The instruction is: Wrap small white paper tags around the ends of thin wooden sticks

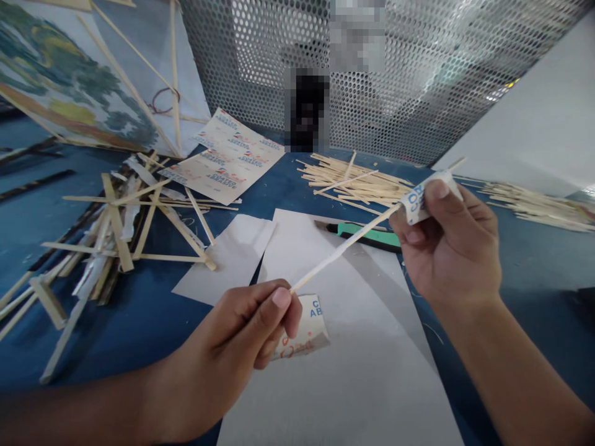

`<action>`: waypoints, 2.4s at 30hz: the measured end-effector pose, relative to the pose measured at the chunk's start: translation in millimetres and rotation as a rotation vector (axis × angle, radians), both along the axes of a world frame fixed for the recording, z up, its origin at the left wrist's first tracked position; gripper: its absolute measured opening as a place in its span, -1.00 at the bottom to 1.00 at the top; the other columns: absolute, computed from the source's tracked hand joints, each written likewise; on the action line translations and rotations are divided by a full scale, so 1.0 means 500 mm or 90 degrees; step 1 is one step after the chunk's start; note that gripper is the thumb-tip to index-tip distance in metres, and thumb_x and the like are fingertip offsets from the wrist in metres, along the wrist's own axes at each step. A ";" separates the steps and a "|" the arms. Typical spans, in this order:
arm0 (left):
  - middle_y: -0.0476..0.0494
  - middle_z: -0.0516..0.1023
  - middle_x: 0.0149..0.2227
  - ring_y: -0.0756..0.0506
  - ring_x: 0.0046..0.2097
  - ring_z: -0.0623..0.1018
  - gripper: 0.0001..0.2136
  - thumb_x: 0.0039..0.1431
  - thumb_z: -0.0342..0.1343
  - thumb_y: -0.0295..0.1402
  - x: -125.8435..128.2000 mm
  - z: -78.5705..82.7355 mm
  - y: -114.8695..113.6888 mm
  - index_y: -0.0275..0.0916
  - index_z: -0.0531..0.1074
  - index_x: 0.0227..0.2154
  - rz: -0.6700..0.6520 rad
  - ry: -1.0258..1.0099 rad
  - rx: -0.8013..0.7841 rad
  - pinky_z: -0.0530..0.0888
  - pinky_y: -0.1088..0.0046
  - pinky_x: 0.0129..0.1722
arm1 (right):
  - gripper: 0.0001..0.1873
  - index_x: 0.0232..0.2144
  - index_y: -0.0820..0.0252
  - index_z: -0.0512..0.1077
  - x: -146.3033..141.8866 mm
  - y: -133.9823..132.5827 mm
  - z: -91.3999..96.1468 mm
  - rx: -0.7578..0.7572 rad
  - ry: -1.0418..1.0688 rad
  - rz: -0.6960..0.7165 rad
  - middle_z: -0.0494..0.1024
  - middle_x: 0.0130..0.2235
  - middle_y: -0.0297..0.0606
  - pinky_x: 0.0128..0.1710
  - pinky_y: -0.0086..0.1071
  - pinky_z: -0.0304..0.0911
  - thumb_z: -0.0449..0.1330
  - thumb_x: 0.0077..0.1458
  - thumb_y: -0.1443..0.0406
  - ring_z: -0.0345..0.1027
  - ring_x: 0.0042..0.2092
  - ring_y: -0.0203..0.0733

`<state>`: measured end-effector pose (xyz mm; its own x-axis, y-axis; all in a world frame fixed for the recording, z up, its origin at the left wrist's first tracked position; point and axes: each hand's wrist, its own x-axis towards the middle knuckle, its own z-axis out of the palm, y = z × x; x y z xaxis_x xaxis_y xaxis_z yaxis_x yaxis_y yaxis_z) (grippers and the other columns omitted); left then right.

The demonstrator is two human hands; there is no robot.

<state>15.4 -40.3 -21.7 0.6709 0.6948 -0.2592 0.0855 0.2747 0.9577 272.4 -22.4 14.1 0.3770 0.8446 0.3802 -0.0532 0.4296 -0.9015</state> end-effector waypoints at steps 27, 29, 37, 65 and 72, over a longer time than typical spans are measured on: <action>0.20 -0.02 -0.59 0.12 -0.60 0.04 -0.58 0.40 -0.08 0.02 0.025 -0.011 0.003 -0.19 0.18 -0.45 0.083 -0.051 -0.042 0.12 0.65 -0.63 | -0.65 -0.50 0.15 0.32 -0.079 -0.022 -0.054 -0.174 -0.131 0.153 0.20 -0.55 -0.44 -0.56 -0.39 -0.07 0.20 0.29 0.14 0.00 -0.52 -0.38; 0.20 -0.03 -0.59 0.12 -0.61 0.04 -0.58 0.40 -0.08 0.03 0.027 -0.008 0.005 -0.18 0.16 -0.47 0.094 -0.047 -0.032 0.14 0.63 -0.63 | -0.65 -0.50 0.15 0.31 -0.093 -0.027 -0.057 -0.156 -0.131 0.154 0.19 -0.55 -0.44 -0.56 -0.40 -0.08 0.20 0.28 0.15 -0.02 -0.52 -0.39; 0.19 -0.04 -0.59 0.10 -0.59 0.02 -0.56 0.39 -0.10 0.06 0.028 -0.010 0.001 -0.17 0.13 -0.47 0.083 -0.032 -0.033 0.13 0.58 -0.61 | -0.59 -0.56 0.15 0.26 -0.093 -0.023 -0.056 -0.167 -0.123 0.050 0.14 -0.59 -0.47 -0.57 -0.40 -0.11 0.23 0.25 0.11 -0.08 -0.54 -0.38; 0.13 0.10 -0.58 0.04 -0.56 0.14 -0.56 0.44 -0.23 0.04 0.010 -0.012 -0.011 -0.16 0.16 -0.46 0.070 0.065 0.100 0.13 0.44 -0.56 | -0.55 -0.52 0.12 0.28 -0.035 0.036 -0.050 -0.180 -0.115 0.014 0.12 -0.61 -0.48 -0.61 -0.39 -0.03 0.30 0.13 -0.04 -0.02 -0.57 -0.37; 0.13 0.07 -0.59 0.04 -0.56 0.10 -0.55 0.43 -0.21 0.04 0.009 -0.010 -0.013 -0.16 0.15 -0.48 0.059 0.028 0.064 0.09 0.44 -0.57 | -0.56 -0.47 0.12 0.32 -0.065 0.039 -0.041 -0.181 -0.121 0.022 0.15 -0.62 -0.50 -0.62 -0.39 0.01 0.33 0.09 -0.05 0.03 -0.59 -0.37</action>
